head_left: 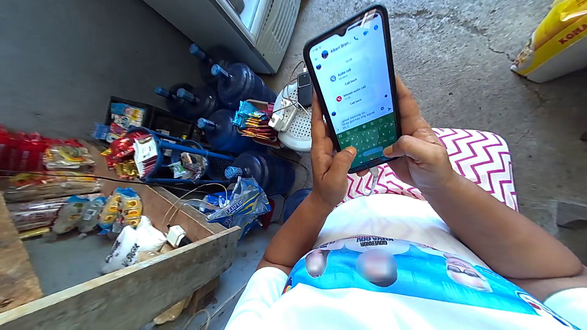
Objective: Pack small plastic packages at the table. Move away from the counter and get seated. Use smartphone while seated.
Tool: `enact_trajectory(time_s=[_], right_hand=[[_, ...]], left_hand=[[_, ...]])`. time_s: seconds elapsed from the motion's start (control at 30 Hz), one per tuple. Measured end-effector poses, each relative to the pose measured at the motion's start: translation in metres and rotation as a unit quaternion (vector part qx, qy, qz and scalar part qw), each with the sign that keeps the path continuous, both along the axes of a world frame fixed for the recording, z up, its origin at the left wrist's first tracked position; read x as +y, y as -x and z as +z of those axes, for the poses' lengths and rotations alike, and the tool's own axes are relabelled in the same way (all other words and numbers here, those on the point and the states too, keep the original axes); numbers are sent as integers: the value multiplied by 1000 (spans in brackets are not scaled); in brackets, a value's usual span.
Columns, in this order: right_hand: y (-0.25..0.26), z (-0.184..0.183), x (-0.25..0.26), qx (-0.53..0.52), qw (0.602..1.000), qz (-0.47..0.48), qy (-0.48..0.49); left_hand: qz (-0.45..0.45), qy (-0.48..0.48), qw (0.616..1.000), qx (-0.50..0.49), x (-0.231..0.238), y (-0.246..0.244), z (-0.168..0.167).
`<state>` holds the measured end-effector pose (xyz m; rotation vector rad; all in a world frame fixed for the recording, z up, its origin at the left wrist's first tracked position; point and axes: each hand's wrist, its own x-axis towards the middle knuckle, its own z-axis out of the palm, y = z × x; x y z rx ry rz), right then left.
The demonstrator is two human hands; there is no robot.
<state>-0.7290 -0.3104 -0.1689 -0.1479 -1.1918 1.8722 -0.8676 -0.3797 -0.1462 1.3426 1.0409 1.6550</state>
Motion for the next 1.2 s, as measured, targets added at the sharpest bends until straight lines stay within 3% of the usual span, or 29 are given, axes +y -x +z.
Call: enact_trajectory(time_s=[1.2], right_hand=[[-2, -2, 1, -4, 1000, 15, 10]], left_hand=[[9, 4, 1000, 1, 0, -1, -4]])
